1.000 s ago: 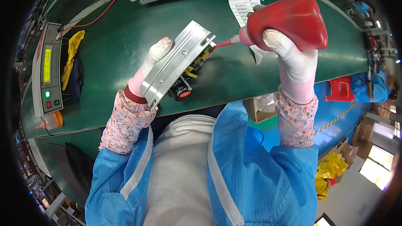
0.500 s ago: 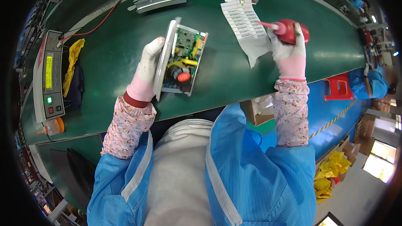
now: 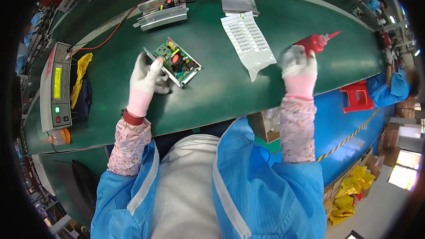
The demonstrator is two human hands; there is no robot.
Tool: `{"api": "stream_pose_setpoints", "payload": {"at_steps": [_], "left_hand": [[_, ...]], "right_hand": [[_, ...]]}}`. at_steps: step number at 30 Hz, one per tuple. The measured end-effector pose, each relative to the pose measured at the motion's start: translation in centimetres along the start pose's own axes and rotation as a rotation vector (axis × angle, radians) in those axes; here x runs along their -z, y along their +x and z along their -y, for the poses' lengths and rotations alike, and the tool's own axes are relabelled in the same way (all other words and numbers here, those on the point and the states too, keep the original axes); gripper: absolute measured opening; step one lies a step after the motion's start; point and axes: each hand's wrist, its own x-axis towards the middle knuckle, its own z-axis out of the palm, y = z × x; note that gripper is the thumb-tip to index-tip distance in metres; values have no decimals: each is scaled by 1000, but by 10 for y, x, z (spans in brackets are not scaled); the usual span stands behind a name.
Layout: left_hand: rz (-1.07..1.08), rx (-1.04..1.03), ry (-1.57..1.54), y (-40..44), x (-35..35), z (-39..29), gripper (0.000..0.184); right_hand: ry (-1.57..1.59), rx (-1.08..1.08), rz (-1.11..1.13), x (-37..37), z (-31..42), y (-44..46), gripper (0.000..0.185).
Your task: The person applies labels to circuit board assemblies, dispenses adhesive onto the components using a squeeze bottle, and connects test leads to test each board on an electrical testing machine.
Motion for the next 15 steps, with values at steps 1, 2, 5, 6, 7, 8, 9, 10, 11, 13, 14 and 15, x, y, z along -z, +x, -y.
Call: {"api": "stream_pose_setpoints", "payload": {"at_steps": [1,2,5,6,7,8,9,10,11,13,14,15], "left_hand": [[-44,27,154,-3,5,-4,44],[-88,55,306,-6,6,-7,42],[-24,-171,165,-27,-7,-12,41],[5,-285,94,-36,-14,-14,40],[32,-400,22,-45,-21,-17,40],[128,-285,-97,-57,-32,-23,39],[222,-168,-217,-69,-46,-27,39],[330,-38,-295,-74,-58,-22,38],[342,18,-366,-77,-75,-11,36],[347,77,-441,-78,-98,3,34],[349,73,-502,-73,-107,6,33],[348,71,-564,-67,-114,8,32]], "right_hand": [[-678,128,173,-6,-21,-16,46],[-1357,257,346,-16,-43,-28,48],[-2274,987,719,-25,-89,-36,45],[-2359,1042,740,-16,-95,-32,41],[-2442,1101,765,-10,-99,-29,37],[-2438,1101,781,-9,-101,-29,37],[-2419,1067,774,-8,-103,-31,35],[-2404,1028,762,-4,-102,-37,33],[-2391,986,746,0,-100,-44,31],[-2381,937,738,8,-98,-60,29],[-2314,977,727,10,-99,-71,27],[-2250,1012,715,13,-99,-83,25]]}}
